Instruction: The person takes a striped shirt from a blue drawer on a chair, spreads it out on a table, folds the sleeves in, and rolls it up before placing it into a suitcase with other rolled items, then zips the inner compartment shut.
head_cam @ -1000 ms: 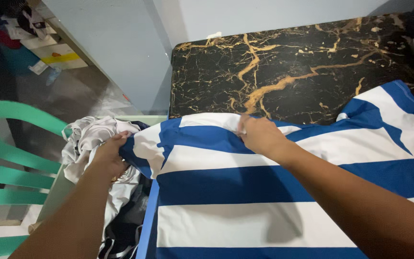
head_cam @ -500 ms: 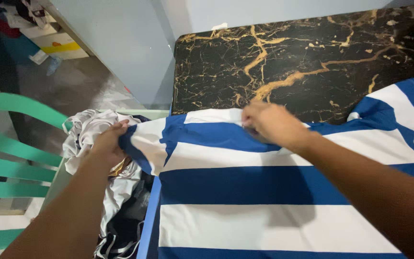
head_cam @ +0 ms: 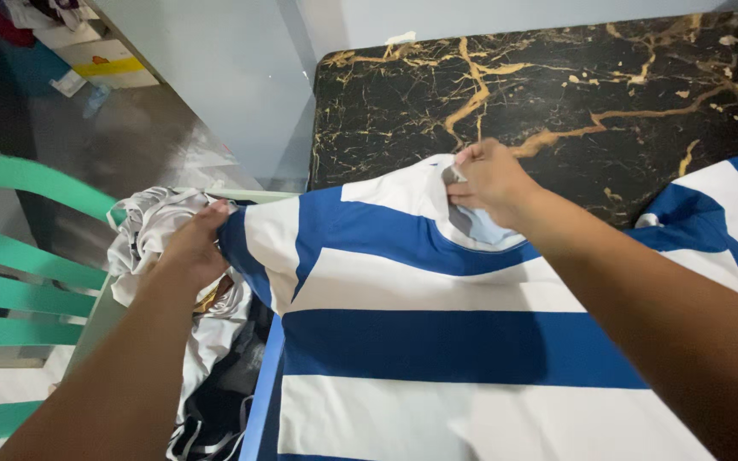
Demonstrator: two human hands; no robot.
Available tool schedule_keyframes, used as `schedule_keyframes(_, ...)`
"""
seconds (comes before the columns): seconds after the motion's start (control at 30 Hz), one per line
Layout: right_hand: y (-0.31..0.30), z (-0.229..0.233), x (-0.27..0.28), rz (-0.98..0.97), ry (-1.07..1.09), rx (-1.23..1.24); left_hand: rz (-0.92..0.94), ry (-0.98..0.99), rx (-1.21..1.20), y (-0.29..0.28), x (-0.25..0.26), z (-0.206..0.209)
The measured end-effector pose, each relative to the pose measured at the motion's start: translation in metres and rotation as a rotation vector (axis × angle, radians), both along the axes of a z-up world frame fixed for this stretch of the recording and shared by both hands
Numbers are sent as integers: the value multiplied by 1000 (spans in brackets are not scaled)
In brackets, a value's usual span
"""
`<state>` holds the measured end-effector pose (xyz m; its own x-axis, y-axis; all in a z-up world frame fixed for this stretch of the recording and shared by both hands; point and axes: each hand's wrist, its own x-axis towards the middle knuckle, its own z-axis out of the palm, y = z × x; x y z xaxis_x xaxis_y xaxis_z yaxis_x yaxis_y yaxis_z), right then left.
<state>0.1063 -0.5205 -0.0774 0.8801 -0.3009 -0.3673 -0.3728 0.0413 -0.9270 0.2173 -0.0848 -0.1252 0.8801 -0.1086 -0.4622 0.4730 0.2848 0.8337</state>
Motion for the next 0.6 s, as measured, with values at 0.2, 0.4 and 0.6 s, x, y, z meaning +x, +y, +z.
schedule_keyframes(0.2, -4, -2, 9, 48, -9, 111, -114, 79, 238, 9, -3, 8)
schedule_keyframes(0.4, -20, 23, 20, 127, -242, 64, 70, 83, 292, 39, 34, -55)
schedule_keyframes(0.6, -86, 32, -36, -34, 38, -565, -159, -470, 1442, 5, 28, -73)
